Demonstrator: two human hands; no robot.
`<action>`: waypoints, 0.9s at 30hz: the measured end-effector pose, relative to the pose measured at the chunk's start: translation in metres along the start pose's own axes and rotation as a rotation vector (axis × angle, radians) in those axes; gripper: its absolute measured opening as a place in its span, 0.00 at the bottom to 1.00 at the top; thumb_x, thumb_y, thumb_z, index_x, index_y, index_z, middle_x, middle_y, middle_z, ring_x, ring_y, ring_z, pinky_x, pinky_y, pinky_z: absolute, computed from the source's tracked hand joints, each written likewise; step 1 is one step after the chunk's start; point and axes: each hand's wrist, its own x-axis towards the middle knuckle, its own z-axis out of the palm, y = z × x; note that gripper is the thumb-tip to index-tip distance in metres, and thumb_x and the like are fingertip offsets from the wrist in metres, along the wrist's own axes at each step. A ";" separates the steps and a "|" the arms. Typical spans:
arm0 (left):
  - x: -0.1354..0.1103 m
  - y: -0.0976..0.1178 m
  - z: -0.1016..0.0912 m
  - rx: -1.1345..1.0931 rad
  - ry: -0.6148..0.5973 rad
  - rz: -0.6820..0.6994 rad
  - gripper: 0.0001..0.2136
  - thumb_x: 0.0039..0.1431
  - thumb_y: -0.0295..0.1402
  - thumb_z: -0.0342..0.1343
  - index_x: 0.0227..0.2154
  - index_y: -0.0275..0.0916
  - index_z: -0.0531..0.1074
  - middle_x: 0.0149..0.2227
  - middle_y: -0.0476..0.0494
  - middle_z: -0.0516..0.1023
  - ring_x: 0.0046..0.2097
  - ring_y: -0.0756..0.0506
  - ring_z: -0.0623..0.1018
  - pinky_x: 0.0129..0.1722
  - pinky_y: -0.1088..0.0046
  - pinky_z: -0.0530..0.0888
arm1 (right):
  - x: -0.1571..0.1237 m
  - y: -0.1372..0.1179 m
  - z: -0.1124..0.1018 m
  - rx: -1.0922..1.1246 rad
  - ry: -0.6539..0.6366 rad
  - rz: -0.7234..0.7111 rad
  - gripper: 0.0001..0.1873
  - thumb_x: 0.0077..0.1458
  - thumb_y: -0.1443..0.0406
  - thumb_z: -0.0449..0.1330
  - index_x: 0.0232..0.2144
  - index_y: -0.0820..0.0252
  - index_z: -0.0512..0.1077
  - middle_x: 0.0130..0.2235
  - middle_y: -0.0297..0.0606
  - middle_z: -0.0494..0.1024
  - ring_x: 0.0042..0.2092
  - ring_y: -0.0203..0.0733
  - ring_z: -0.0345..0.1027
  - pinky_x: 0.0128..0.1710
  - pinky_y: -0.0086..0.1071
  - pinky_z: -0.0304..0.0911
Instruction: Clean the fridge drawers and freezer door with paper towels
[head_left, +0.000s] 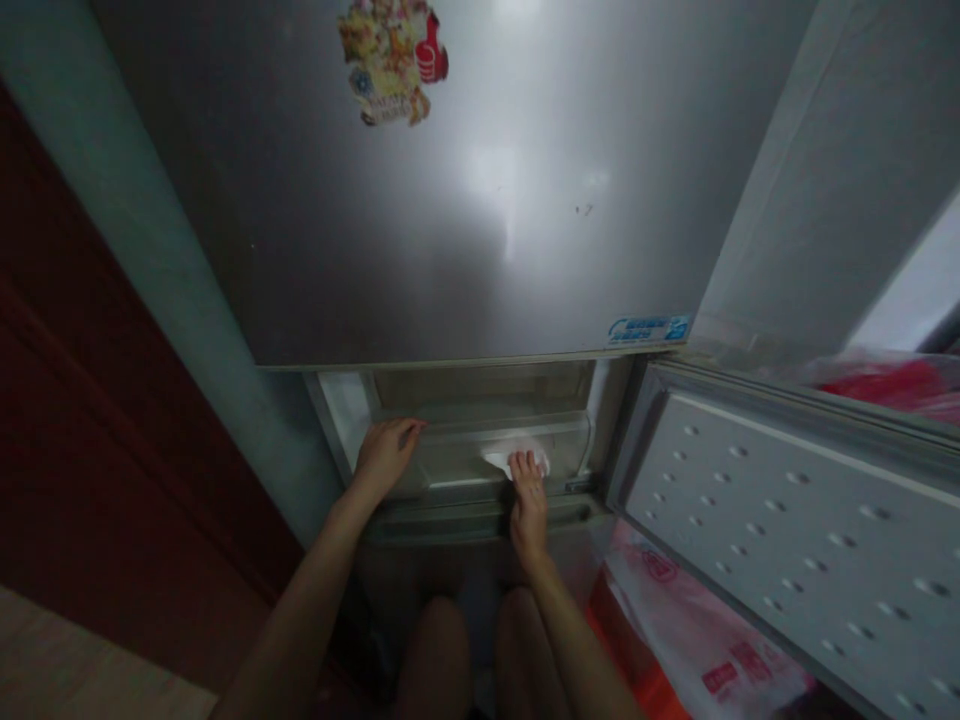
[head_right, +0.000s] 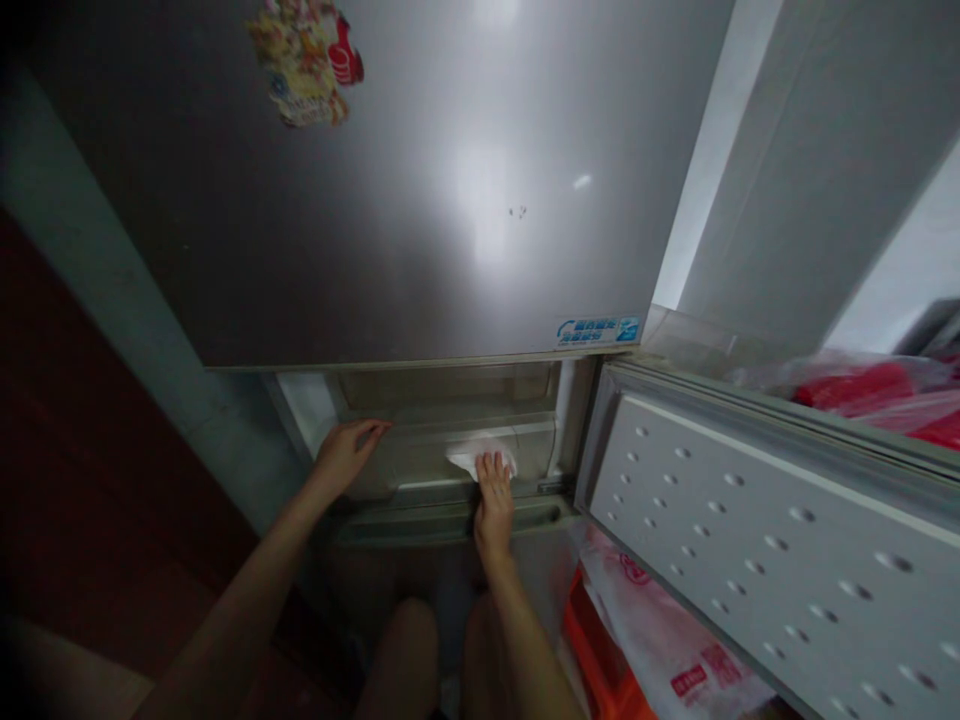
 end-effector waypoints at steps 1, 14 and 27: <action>0.000 0.000 0.000 0.006 -0.004 0.000 0.13 0.63 0.34 0.45 0.40 0.39 0.75 0.42 0.43 0.81 0.46 0.42 0.78 0.48 0.62 0.72 | -0.001 -0.008 0.008 0.029 0.027 0.038 0.34 0.57 0.77 0.37 0.63 0.53 0.50 0.63 0.41 0.57 0.66 0.44 0.42 0.62 0.57 0.45; -0.025 0.024 0.002 0.250 0.065 0.043 0.16 0.63 0.33 0.44 0.51 0.38 0.69 0.53 0.38 0.74 0.56 0.39 0.70 0.59 0.50 0.60 | 0.014 -0.076 0.060 0.031 -0.200 -0.271 0.28 0.61 0.74 0.42 0.63 0.58 0.53 0.59 0.40 0.65 0.65 0.41 0.46 0.63 0.50 0.49; -0.027 0.036 0.010 0.176 0.055 0.050 0.17 0.62 0.31 0.45 0.52 0.35 0.67 0.55 0.36 0.72 0.58 0.39 0.68 0.60 0.51 0.60 | 0.002 0.011 -0.031 -0.095 -0.156 -0.132 0.36 0.54 0.79 0.38 0.63 0.53 0.52 0.61 0.38 0.61 0.66 0.40 0.45 0.64 0.52 0.46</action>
